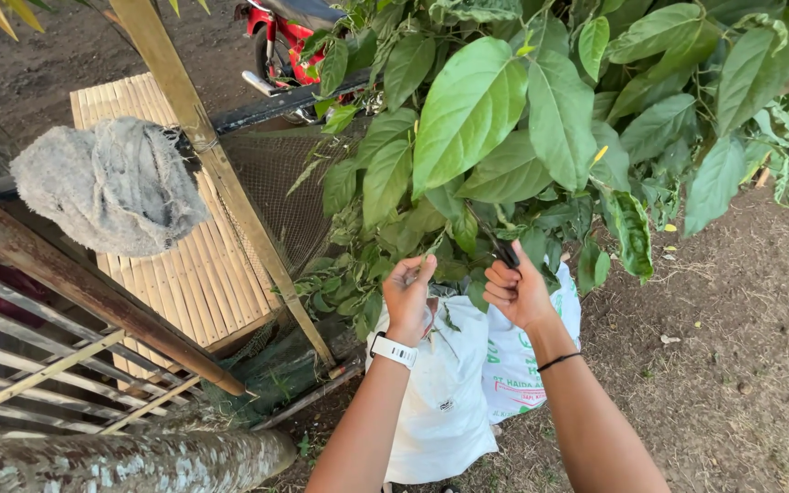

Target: The recorder is picking small red and green chillies from a bush using scissors.

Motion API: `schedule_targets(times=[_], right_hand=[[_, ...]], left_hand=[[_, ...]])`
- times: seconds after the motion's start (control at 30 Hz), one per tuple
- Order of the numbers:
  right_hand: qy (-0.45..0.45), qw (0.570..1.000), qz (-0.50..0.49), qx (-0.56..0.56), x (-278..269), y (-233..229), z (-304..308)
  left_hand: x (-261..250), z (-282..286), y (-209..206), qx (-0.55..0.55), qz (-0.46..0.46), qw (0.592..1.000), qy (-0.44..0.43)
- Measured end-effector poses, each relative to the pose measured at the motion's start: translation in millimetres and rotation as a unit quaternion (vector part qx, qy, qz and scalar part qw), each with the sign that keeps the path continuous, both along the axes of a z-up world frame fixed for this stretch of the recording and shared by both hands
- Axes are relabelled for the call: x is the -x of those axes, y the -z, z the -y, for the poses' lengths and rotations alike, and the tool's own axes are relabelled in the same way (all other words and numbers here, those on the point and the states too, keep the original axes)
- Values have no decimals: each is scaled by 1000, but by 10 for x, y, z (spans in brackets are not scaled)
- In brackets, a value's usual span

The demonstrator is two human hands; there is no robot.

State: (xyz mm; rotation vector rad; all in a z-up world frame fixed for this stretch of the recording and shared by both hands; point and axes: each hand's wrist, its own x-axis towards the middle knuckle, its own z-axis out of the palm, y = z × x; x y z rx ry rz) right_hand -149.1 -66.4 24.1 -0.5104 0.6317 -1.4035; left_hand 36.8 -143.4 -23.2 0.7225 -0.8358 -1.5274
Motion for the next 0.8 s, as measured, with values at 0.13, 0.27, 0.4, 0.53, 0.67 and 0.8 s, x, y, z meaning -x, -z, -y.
schedule_targets(times=[0.13, 0.27, 0.4, 0.53, 0.67, 0.8], right_hand=[[1, 1000, 12, 2, 64, 58, 6], [-6, 1000, 22, 19, 143, 145, 25], [-21, 999, 43, 24, 181, 240, 47], [-16, 999, 33, 20, 165, 242, 47], [-27, 999, 30, 14, 126, 289, 2], [-14, 1000, 4, 6, 63, 314, -47]], left_hand=[[-44, -119, -172, -35, 14, 999, 7], [-45, -149, -180, -43, 8, 999, 21], [-85, -208, -324, -88, -2, 995, 40], [-73, -171, -274, -85, -3, 996, 36], [-87, -204, -348, -90, -5, 995, 39], [-82, -211, -336, -90, -1, 995, 37]])
